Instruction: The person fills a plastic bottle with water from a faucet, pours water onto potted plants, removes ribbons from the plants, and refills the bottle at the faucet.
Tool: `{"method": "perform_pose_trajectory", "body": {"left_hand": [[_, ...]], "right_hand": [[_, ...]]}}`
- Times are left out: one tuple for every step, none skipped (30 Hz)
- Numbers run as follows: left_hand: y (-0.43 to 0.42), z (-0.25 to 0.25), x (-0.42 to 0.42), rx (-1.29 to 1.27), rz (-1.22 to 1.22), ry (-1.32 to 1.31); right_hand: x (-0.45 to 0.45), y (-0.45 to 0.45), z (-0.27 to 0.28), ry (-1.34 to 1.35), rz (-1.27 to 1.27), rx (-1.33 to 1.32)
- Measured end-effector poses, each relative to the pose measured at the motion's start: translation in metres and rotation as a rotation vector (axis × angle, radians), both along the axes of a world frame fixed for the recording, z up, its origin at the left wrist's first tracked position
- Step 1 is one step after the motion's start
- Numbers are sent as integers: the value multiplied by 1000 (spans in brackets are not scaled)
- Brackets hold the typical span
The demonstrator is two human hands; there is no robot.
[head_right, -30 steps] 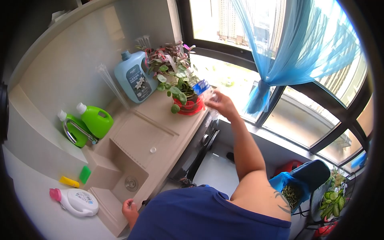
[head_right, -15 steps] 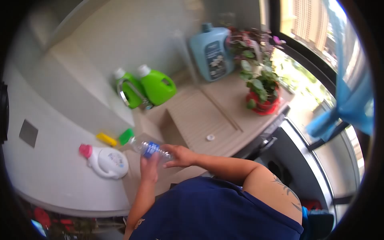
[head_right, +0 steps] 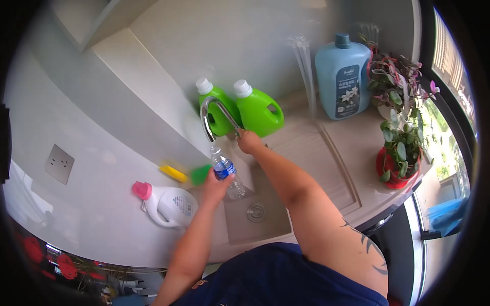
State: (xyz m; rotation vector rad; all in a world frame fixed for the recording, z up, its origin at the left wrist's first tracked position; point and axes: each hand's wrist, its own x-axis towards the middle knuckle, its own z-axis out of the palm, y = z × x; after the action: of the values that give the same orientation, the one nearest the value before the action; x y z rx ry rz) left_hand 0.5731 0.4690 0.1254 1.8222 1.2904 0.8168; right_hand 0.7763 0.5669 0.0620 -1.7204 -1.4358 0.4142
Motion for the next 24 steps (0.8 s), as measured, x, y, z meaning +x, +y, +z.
{"method": "perform_pose_trajectory", "body": {"left_hand": [[7,-5,1,3,-10,-28],[13,-11,1,2,-20,-57],[15,-10,2,5,-35,-68],[19,-12,3,-3,-27,-66],[22,-13,5,9,-38,-80],[25,-17,5,22,-49,-95],[29,-20,5,13,-45,-96],[33,-24,6,10,-47,-134],[36,-27,7,6,-52,-173],[37,-29,8,0,-51,-176],[39,-30,8,-1,-61,-195],[39,-29,8,-1,-70,-213],[38,-28,8,-5,-69,-213],[38,-27,8,-16,-56,-223],[36,-24,8,-26,-42,-234],[35,-21,8,-27,-40,-235],[34,-18,8,-18,-41,-205],[34,-16,8,-8,-41,-176],[34,-14,7,-7,-37,-178],[33,-12,7,6,-38,-156],[33,-13,7,18,-40,-134],[34,-14,7,17,-36,-137],[34,-16,7,41,-37,-124],[35,-14,8,65,-39,-113]], "right_hand": [[-4,10,-4,-11,8,15],[-7,18,-8,-25,17,26],[-10,26,-13,-21,26,18],[-11,33,-18,-45,-6,40],[-12,38,-23,-71,-37,61],[-12,39,-24,-71,-30,51],[-12,39,-25,-71,-30,45],[-10,38,-25,-71,-31,41],[-8,35,-20,-73,-30,35],[-7,32,-16,-64,-5,-4],[-6,30,-10,-55,20,-42],[-5,31,-11,-57,21,-46],[-4,33,-11,-69,31,-69],[-4,34,-11,-81,41,-91],[-5,33,-11,-81,43,-92],[-7,32,-10,-94,25,-89],[-8,32,-9,-108,8,-85],[-9,34,-12,-110,12,-84],[-10,34,-15,-75,-12,-20],[-10,35,-19,-39,-35,43],[-10,35,-19,-41,-31,42],[-9,35,-20,-42,-28,33],[-9,35,-20,-43,-25,24],[-8,37,-19,-47,-21,24]]}}
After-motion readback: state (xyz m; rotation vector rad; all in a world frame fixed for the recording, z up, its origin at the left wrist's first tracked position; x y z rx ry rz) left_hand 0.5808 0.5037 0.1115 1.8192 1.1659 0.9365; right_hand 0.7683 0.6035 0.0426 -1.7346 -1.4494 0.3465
